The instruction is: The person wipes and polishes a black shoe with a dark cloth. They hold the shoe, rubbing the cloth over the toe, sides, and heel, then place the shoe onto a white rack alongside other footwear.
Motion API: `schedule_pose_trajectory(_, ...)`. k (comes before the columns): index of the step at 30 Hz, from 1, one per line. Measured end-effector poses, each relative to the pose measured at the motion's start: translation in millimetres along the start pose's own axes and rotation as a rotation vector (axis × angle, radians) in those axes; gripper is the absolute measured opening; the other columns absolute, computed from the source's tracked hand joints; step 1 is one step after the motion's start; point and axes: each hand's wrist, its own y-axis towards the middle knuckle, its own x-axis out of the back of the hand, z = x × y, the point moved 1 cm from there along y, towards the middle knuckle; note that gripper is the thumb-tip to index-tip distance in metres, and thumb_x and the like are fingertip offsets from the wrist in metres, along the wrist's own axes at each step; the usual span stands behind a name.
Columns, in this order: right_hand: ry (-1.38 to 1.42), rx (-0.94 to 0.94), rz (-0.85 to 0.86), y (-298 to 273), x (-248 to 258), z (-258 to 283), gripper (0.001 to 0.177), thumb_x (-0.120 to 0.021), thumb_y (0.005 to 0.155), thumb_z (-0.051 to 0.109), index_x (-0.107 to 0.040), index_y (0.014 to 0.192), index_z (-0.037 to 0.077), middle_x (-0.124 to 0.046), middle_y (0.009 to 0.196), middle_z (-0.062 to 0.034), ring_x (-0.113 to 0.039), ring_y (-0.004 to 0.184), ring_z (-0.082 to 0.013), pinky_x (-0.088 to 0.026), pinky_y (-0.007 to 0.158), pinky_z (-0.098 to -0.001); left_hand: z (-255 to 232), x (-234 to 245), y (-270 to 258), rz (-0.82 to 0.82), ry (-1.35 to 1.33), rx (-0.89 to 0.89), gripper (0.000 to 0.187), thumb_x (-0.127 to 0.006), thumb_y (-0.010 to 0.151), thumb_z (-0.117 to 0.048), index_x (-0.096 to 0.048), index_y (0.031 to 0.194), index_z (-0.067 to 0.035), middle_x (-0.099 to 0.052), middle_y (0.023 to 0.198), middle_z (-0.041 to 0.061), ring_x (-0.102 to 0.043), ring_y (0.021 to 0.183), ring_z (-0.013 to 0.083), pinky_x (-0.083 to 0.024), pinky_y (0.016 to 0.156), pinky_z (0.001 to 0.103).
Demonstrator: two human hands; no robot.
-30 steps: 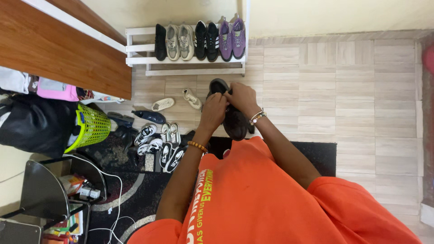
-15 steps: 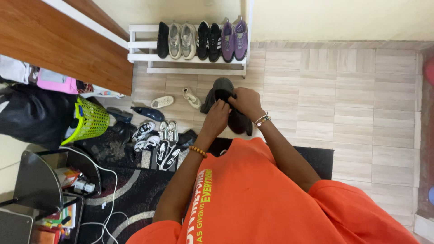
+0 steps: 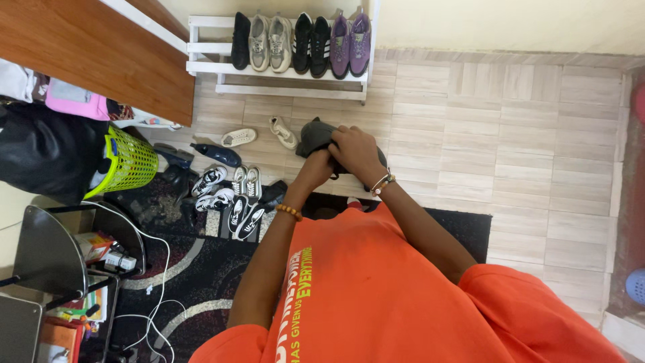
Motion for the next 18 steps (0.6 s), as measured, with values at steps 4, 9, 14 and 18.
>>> schedule_pose_trajectory(4, 0.009, 0.044, -0.012, -1, 4, 14, 0.018, -0.066, 0.085, 0.026, -0.068, 0.082, 0.009, -0.065, 0.087, -0.0055, -0.065, 0.085, -0.0284, -0.053, 0.066, -0.0443, 22, -4, 3, 0.029, -0.159, -0.019, 0.020, -0.060, 0.088, -0.004, -0.067, 0.104, 0.006, -0.071, 0.099, 0.027, -0.069, 0.091, 0.0405, -0.055, 0.079, 0.044)
schedule_pose_trajectory(9, 0.001, 0.122, -0.009, 2, 3, 40, 0.019, -0.067, 0.086, 0.027, -0.067, 0.080, 0.009, -0.065, 0.086, -0.0050, -0.065, 0.085, -0.0270, -0.052, 0.066, -0.0439, 84, -21, 19, 0.161, -0.158, 0.005, 0.025, -0.061, 0.095, -0.013, -0.067, 0.114, 0.002, -0.074, 0.113, 0.020, -0.070, 0.105, 0.0297, -0.055, 0.090, 0.041)
schedule_pose_trajectory(14, 0.025, 0.213, 0.005, 1, -4, 62, 0.018, -0.068, 0.084, 0.027, -0.066, 0.080, 0.009, -0.065, 0.087, -0.0051, -0.065, 0.085, -0.0271, -0.053, 0.068, -0.0425, 66, -1, -1, 0.134, -0.215, -0.124, 0.037, -0.064, 0.098, -0.014, -0.058, 0.131, 0.001, -0.061, 0.134, 0.018, -0.058, 0.122, 0.0262, -0.049, 0.100, 0.039)
schedule_pose_trajectory(18, 0.034, 0.223, 0.026, 3, -7, 71, 0.021, -0.070, 0.082, 0.029, -0.065, 0.081, 0.009, -0.065, 0.089, -0.0059, -0.066, 0.087, -0.0278, -0.053, 0.069, -0.0417, 30, 21, -17, 0.228, -0.538, 0.203, 0.039, -0.065, 0.098, -0.018, -0.058, 0.133, 0.000, -0.062, 0.133, 0.014, -0.059, 0.117, 0.0211, -0.054, 0.096, 0.035)
